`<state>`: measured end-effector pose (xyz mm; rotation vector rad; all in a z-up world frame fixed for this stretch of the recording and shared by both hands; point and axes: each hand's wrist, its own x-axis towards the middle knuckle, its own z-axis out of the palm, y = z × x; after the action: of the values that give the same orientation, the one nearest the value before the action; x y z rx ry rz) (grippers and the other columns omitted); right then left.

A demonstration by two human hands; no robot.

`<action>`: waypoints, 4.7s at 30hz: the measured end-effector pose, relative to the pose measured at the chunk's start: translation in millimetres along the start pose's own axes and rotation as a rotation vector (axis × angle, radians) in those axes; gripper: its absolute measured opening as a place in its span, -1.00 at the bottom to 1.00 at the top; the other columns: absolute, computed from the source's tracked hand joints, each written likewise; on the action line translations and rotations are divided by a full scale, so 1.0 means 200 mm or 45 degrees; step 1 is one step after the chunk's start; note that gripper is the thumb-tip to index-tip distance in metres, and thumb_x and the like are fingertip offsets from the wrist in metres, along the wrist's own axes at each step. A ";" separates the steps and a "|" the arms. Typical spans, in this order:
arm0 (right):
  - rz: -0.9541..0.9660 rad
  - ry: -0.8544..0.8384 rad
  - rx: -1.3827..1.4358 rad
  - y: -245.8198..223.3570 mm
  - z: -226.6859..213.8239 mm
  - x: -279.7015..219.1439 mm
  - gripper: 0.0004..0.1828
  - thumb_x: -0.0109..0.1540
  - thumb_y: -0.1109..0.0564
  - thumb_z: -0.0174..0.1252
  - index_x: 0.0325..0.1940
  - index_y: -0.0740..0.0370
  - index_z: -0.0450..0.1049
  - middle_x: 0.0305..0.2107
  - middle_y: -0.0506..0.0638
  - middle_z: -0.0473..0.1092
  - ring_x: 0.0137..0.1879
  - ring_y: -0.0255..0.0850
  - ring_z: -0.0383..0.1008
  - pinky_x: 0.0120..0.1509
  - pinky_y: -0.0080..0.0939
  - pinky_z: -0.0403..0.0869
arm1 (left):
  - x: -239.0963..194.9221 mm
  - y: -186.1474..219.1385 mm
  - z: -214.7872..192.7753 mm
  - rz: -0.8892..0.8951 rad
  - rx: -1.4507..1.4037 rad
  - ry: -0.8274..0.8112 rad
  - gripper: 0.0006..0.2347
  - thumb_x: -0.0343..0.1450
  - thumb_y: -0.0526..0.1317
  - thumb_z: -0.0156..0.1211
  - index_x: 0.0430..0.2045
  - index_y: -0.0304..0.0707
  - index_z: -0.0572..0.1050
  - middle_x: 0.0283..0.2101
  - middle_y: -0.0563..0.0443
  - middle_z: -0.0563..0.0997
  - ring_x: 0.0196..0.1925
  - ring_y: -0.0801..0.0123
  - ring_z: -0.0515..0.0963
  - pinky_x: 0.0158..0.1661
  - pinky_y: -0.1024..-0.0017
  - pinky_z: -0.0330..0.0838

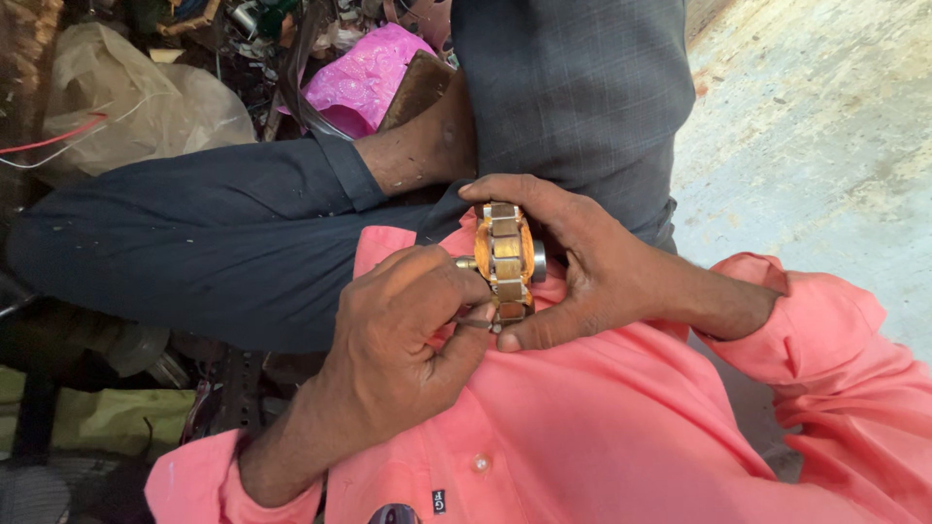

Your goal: The person repairs a ceiling fan stator by stripping and connecting wires using a pair of scissors while sitting on the floor.

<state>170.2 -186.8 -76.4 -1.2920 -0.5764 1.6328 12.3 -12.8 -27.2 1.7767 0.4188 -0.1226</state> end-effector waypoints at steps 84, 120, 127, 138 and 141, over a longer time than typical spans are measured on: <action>-0.015 -0.114 0.407 -0.02 0.11 0.05 0.15 0.02 0.13 0.58 0.56 0.24 0.05 0.15 0.02 0.32 0.29 -0.24 0.38 0.45 -0.20 0.41 | -0.10 0.08 -0.07 0.082 -0.064 0.199 -0.87 0.33 -0.40 0.35 -0.33 -0.27 0.53 -0.31 -0.02 0.56 -0.31 0.25 0.66 -0.30 0.39 0.55; -0.015 -0.085 0.222 0.00 0.10 0.05 0.15 -0.02 0.13 0.58 0.53 0.21 0.09 0.08 0.01 0.38 0.21 -0.27 0.42 0.37 -0.22 0.45 | -0.13 0.01 -0.07 0.085 0.024 -0.026 -0.85 0.40 -0.37 0.29 -0.22 -0.29 0.46 -0.27 -0.07 0.50 -0.28 0.14 0.58 -0.29 0.26 0.44; -0.020 -0.058 0.448 0.05 0.06 0.04 0.20 0.00 0.10 0.60 0.57 0.20 0.01 0.21 0.11 0.28 0.31 -0.17 0.40 0.43 -0.13 0.43 | -0.28 0.00 -0.21 -0.172 -0.554 0.548 -0.68 0.46 -0.18 0.13 0.01 -0.45 0.45 -0.24 0.05 0.44 -0.25 0.49 0.32 -0.21 0.58 0.21; -0.022 -0.340 1.378 0.08 0.05 0.06 0.37 -0.03 -0.06 0.63 0.58 0.40 -0.13 0.21 0.35 0.30 0.40 0.10 0.39 0.52 0.06 0.40 | -0.21 -0.43 -0.67 -0.160 1.066 0.858 -0.83 0.60 -0.42 0.08 0.03 -0.51 0.54 -0.12 -0.32 0.61 -0.21 0.02 0.59 -0.15 0.22 0.47; -0.086 -0.486 1.633 0.10 0.08 0.07 0.38 -0.02 -0.04 0.60 0.58 0.48 -0.15 0.23 0.32 0.31 0.40 0.07 0.39 0.51 0.10 0.38 | -0.09 -0.53 -0.76 -0.197 0.970 0.815 -0.80 0.61 -0.40 0.06 0.09 -0.48 0.52 -0.12 -0.36 0.61 -0.17 -0.13 0.63 -0.18 0.11 0.48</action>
<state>147.5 -179.6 -94.4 -0.0183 0.2526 1.6755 -61.8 149.9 -80.8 2.5225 1.0761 0.2185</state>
